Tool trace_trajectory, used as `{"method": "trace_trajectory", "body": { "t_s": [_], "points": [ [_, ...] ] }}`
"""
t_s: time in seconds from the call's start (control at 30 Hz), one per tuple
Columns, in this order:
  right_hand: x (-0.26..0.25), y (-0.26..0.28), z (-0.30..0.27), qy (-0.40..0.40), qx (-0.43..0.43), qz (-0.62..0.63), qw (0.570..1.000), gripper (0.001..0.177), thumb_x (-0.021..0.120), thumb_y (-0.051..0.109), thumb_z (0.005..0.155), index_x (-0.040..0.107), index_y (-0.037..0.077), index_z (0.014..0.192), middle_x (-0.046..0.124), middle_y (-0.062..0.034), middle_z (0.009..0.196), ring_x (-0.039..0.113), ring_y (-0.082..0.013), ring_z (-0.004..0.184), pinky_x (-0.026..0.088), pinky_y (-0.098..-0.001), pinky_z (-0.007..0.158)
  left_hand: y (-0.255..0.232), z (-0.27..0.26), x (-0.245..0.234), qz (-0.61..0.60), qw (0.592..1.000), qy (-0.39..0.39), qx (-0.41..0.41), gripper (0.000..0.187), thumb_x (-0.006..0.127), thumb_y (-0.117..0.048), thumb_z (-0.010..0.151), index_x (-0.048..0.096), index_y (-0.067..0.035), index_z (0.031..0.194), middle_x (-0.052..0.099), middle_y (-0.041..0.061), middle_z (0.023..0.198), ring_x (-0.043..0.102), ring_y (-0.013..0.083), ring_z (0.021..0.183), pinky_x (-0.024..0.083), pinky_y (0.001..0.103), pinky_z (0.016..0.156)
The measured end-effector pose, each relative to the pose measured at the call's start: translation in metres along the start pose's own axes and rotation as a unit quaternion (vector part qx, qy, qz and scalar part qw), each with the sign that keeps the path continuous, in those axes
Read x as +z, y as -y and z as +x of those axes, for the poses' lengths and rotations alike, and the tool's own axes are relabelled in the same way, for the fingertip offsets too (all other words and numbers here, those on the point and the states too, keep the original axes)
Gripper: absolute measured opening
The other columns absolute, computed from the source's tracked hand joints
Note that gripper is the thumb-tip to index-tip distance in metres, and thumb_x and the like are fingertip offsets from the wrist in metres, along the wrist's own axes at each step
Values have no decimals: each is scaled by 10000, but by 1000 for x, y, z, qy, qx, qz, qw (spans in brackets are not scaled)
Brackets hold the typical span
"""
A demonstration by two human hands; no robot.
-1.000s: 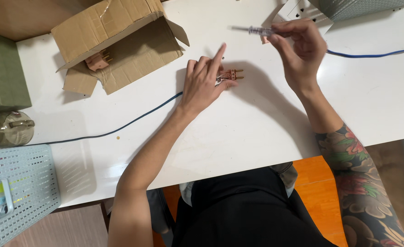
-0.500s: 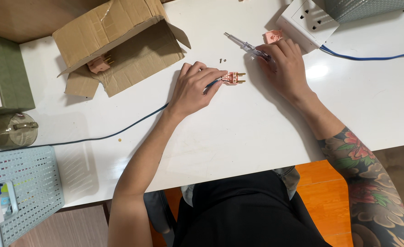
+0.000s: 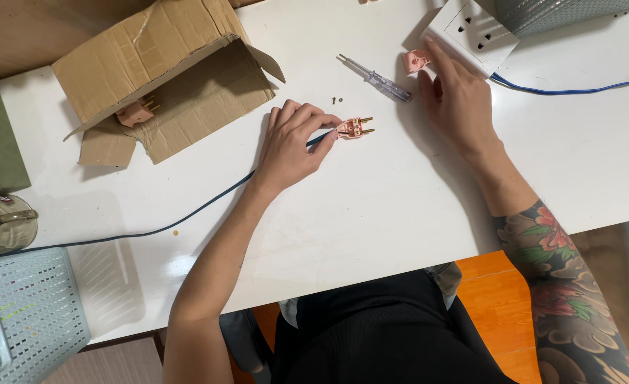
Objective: The person repairs an electrical plug by using a screwdriver to disassemble the plug, inserting wires from a cable into the plug terminals, and then reassembling the plug housing.
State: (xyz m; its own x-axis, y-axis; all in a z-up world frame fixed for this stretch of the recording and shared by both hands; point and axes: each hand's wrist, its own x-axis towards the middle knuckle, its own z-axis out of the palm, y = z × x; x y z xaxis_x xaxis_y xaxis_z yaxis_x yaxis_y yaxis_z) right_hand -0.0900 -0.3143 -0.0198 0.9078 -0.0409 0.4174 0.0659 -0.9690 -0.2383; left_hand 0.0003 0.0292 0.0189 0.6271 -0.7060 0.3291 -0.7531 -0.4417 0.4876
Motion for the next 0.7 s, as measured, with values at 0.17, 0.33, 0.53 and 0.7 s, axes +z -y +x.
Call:
{"method": "trace_trajectory", "body": {
  "t_s": [0.17, 0.33, 0.53, 0.7],
  "points": [
    [-12, 19, 11, 36, 31, -30, 998, 240, 772, 148, 1213, 759, 214, 1444, 782, 22, 991, 702, -210, 737, 437, -419, 511, -2, 0, -2, -3, 1000, 9, -9, 78, 752, -348, 1127, 800, -308, 1174, 709, -166, 1104, 585, 170, 1041, 375, 382, 838],
    [-7, 11, 6, 69, 56, -13, 996, 336, 884, 324, 1219, 716, 154, 1455, 743, -90, 1186, 745, -322, 991, 519, -518, 605, -1, 1, -1, 5, 1000, 0, -8, 73, 753, -350, 1126, 790, -292, 1151, 688, -154, 1093, 574, 180, 1018, 378, 386, 825],
    [-23, 27, 2, 38, 104, 41, 993, 454, 940, 372, 1117, 687, 92, 1369, 719, -24, 1031, 696, -220, 842, 521, -451, 691, 0, -1, -1, 42, 999, 10, 3, 109, 715, -350, 1129, 780, -320, 1211, 683, -142, 1128, 567, 193, 1015, 362, 395, 810],
    [-49, 53, 9, 42, 149, 383, 911, 368, 844, 48, 1194, 487, -11, 1263, 642, -167, 1254, 555, -133, 893, 424, -229, 583, -1, 1, -4, 74, 997, -14, 34, 92, 700, -331, 1155, 753, -287, 1216, 721, -134, 1126, 573, 204, 982, 362, 389, 799]
  ]
}}
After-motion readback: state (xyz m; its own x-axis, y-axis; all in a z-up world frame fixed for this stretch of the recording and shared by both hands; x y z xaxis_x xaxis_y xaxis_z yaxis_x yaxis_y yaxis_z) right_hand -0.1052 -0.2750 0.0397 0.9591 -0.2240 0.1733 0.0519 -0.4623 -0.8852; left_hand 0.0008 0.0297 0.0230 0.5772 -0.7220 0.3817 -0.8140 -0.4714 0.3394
